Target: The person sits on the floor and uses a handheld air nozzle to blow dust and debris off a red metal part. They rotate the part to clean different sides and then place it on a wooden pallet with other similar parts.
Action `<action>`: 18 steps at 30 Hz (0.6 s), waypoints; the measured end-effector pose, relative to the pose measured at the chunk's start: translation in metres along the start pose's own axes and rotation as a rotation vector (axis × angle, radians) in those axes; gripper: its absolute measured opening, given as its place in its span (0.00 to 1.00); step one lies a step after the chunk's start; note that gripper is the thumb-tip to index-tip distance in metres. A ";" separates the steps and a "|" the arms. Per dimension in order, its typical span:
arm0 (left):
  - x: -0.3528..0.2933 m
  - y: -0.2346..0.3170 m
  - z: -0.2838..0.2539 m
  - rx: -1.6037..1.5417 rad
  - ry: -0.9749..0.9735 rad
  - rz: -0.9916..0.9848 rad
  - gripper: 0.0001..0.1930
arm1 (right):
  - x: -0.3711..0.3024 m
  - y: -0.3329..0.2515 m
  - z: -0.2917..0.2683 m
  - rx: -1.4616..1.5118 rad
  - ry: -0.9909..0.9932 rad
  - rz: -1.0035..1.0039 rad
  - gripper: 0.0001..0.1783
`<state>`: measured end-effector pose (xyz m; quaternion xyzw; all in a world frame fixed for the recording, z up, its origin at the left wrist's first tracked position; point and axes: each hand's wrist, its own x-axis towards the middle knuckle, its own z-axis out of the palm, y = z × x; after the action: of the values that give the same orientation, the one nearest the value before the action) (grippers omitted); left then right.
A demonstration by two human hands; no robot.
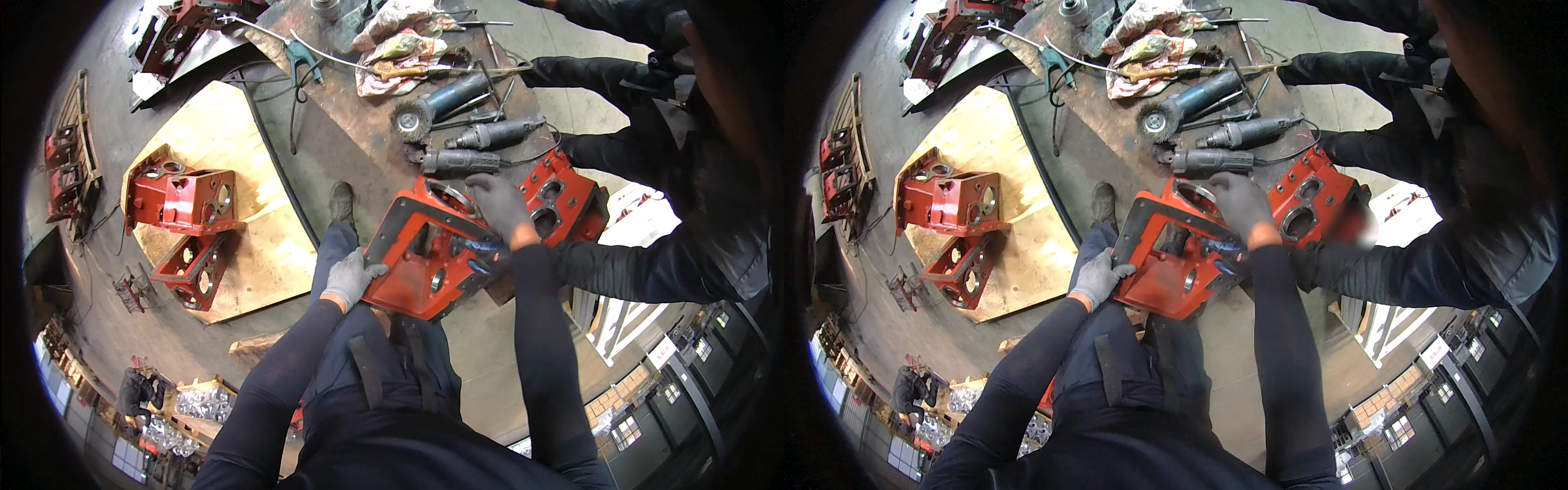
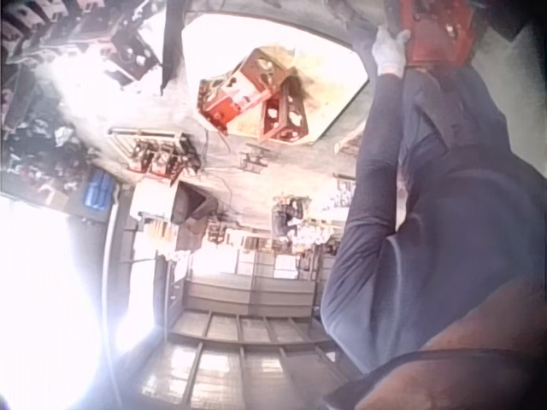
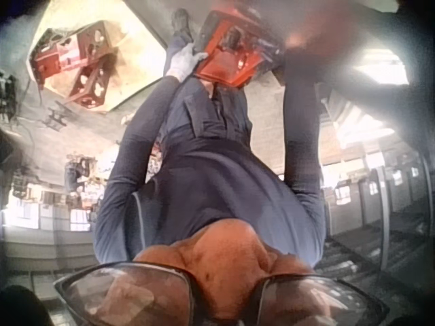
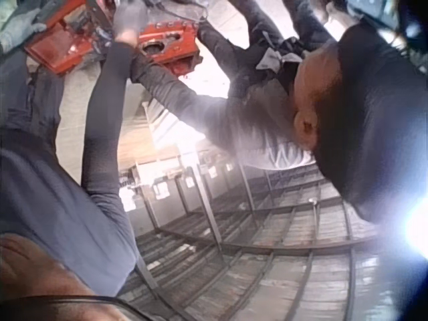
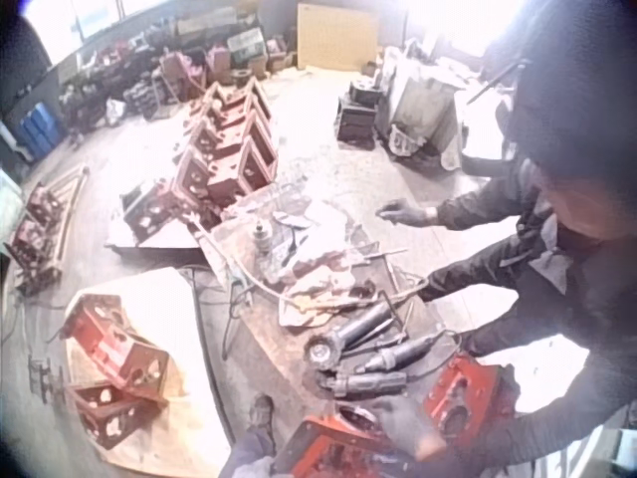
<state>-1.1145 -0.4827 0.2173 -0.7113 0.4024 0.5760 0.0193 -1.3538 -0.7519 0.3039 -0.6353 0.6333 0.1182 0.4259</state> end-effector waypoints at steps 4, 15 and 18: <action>0.002 0.008 -0.004 0.014 0.010 0.036 0.34 | -0.095 0.010 0.000 0.610 0.062 0.051 0.15; 0.000 0.008 -0.004 -0.025 0.010 0.033 0.32 | -0.200 0.086 0.097 0.497 0.319 0.344 0.15; -0.002 0.014 -0.008 -0.014 -0.021 0.010 0.33 | -0.194 0.119 0.120 0.437 0.412 0.383 0.23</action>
<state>-1.1164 -0.4953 0.2283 -0.7033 0.4017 0.5863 0.0159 -1.4485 -0.5131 0.3181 -0.4096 0.8237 -0.0731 0.3852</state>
